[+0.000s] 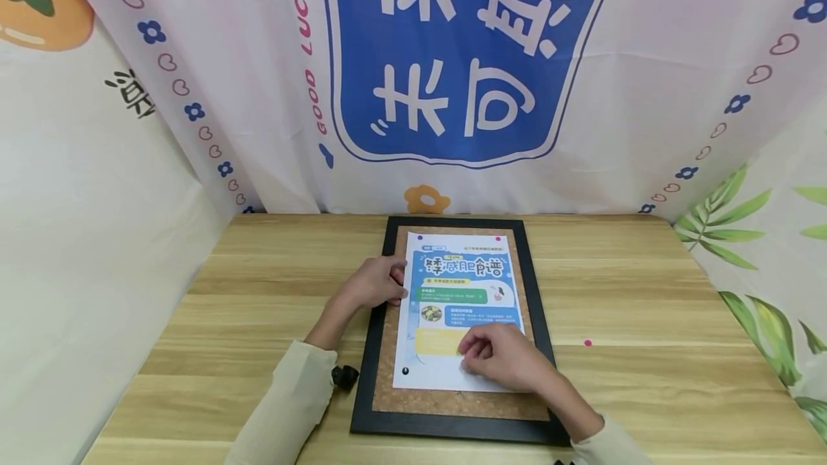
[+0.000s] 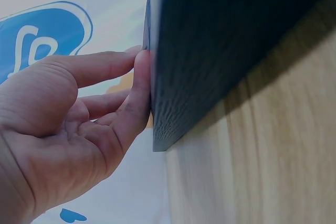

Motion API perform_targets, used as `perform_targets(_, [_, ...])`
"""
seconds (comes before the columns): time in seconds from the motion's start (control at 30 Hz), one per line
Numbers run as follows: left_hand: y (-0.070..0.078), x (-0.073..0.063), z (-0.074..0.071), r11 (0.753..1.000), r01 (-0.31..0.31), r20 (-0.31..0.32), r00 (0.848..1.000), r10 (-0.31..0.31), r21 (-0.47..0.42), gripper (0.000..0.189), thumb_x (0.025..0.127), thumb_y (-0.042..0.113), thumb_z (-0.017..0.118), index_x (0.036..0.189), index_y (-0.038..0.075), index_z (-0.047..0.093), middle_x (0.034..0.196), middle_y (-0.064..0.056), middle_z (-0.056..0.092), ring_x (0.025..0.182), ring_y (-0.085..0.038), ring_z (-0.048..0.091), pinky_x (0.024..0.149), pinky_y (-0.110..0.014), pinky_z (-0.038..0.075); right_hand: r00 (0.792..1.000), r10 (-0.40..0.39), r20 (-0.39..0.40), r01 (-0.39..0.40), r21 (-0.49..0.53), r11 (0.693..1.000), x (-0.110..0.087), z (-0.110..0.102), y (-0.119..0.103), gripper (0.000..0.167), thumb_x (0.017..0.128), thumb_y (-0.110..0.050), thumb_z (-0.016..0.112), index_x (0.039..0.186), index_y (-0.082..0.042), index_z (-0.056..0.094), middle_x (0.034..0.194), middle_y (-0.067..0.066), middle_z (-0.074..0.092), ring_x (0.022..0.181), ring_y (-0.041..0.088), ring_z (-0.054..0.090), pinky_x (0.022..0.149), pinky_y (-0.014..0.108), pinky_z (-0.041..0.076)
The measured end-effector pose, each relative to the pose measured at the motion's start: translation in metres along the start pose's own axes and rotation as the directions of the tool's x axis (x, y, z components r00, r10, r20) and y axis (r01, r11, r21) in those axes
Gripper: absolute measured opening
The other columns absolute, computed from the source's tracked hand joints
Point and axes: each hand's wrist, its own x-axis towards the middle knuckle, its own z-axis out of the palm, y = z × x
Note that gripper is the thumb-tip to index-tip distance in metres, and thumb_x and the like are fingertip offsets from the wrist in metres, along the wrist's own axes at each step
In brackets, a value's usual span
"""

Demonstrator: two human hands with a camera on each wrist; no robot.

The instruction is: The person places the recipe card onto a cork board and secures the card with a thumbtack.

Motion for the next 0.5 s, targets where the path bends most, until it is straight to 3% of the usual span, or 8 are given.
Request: perform_targets(0.5, [-0.002,-0.001,0.0,1.0,-0.01,-0.001,1.0,0.01,-0.019,0.065,0.095,-0.003,0.075,0.155,-0.004,0.051,0.104,-0.011,0.068,0.08,-0.018,0.071,0.07,-0.026,0.063,0.996,0.018,-0.087,-0.026,-0.093,0.995,-0.015,-0.023,0.021,0.006,0.092,-0.011,0.081,0.097,-0.015,0.078,0.086,-0.006,0.071,0.076,0.011,0.063,0.066,0.021,0.054])
